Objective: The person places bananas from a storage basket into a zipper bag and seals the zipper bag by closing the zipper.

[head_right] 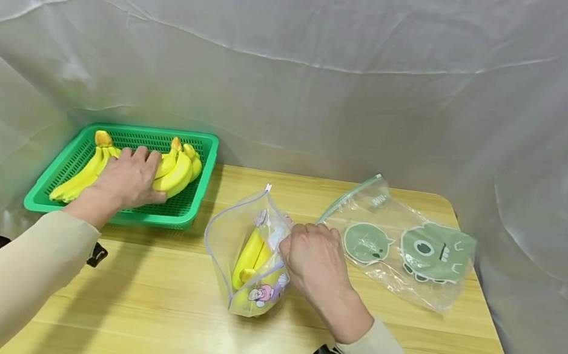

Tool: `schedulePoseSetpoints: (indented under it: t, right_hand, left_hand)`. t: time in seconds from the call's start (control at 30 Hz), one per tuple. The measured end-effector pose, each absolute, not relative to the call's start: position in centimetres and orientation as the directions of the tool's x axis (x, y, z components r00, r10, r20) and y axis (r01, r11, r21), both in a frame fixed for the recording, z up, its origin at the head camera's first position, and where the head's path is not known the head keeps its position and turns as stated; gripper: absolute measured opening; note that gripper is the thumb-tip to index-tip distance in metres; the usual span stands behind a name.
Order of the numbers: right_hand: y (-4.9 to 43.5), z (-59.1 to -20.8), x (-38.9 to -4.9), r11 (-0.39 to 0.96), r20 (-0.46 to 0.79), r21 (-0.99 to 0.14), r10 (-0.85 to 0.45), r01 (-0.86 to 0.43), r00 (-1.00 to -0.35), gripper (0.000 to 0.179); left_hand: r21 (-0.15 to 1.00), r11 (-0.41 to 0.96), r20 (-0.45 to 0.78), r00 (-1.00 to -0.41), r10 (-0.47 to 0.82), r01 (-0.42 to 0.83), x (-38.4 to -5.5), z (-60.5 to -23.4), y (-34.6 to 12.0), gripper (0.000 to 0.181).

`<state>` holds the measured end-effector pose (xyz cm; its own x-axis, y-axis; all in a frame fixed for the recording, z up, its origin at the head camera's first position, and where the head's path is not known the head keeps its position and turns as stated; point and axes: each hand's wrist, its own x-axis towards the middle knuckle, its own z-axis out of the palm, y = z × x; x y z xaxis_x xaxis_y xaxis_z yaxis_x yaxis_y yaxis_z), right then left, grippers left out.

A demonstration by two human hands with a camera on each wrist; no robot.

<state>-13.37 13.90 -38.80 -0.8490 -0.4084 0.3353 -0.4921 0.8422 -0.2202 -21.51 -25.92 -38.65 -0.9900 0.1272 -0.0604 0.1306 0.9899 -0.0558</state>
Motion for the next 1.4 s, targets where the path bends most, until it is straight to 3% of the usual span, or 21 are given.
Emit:
schedulePoseSetpoints:
  t: [0.27, 0.67, 0.93, 1.23, 1.4]
  right_hand:
    - [14.1, -38.7, -13.2, 0.84, 0.339, -0.233, -0.402, -0.49, -0.851, 0.033]
    - [13.8, -37.9, -13.2, 0.836, 0.339, -0.237, -0.406, -0.495, -0.848, 0.034]
    - [13.7, -37.7, -13.2, 0.831, 0.357, -0.235, -0.409, -0.504, -0.84, 0.035]
    - [13.2, -37.3, -13.3, 0.833, 0.326, -0.251, -0.408, -0.494, -0.853, 0.034]
    - [13.0, -37.2, -13.4, 0.832, 0.325, -0.25, -0.409, -0.495, -0.853, 0.035]
  left_hand:
    - [-0.054, 0.99, -0.064, -0.99, 0.124, 0.128, -20.4, -35.3, -24.6, 0.088]
    - [-0.01, 0.975, 0.036, -0.974, 0.223, 0.223, -16.0, -29.8, -21.6, 0.068]
    - [0.001, 0.912, 0.262, -0.88, 0.396, 0.41, -12.8, -26.7, -19.1, 0.057]
    - [0.017, 0.846, 0.195, -0.831, 0.52, 0.533, -10.2, -24.1, -16.1, 0.068]
    - [-0.015, 0.81, 0.195, -0.793, 0.577, 0.586, -8.9, -23.8, -14.3, 0.065]
